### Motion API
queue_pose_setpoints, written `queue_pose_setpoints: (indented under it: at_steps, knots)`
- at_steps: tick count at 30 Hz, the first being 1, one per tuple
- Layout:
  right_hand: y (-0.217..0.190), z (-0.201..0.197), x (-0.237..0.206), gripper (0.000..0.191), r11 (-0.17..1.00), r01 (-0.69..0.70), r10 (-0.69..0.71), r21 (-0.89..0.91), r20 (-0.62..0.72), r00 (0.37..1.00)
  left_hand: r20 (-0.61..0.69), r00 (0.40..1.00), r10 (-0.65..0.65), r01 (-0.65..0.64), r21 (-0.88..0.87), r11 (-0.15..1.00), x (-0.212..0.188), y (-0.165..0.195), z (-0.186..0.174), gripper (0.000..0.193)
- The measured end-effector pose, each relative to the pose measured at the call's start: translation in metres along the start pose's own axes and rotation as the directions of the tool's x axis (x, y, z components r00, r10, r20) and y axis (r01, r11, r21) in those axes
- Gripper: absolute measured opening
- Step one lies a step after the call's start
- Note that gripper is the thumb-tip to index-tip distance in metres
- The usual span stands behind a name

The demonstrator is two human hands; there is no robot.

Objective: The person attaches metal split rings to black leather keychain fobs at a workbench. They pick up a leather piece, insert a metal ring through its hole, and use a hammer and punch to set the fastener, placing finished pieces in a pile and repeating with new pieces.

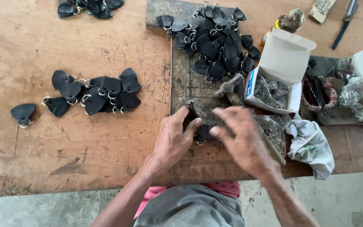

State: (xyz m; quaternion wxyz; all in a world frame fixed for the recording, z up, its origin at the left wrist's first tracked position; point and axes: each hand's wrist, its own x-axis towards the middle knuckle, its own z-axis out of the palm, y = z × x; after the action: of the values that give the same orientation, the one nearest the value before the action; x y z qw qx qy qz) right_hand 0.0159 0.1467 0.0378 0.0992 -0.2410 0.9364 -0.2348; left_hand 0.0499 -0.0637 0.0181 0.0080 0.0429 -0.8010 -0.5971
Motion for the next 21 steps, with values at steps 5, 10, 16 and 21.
queue_pose_setpoints:
  at_steps: [5,10,16,21]
  knots:
    - [0.001,0.034,0.000,0.032,0.980,0.023,-0.016,0.196,-0.033,0.999,-0.016,0.993,0.119,-0.114,0.181,0.977,0.026,-0.007,0.012,0.022]
    - [0.011,0.027,-0.017,0.018,0.901,0.353,-0.277,0.253,-0.293,0.915,0.005,0.974,0.225,-0.217,0.286,0.933,0.036,-0.015,0.017,0.025]
    - [0.008,-0.003,-0.031,0.026,0.872,0.431,-0.318,0.234,-0.401,0.859,-0.007,0.961,0.278,-0.273,0.166,0.948,0.037,-0.017,0.010,0.018]
    - [0.003,-0.007,-0.021,0.028,0.865,0.449,-0.337,0.225,-0.403,0.851,0.036,0.950,0.312,-0.314,0.126,0.941,0.036,-0.015,0.009,0.018]
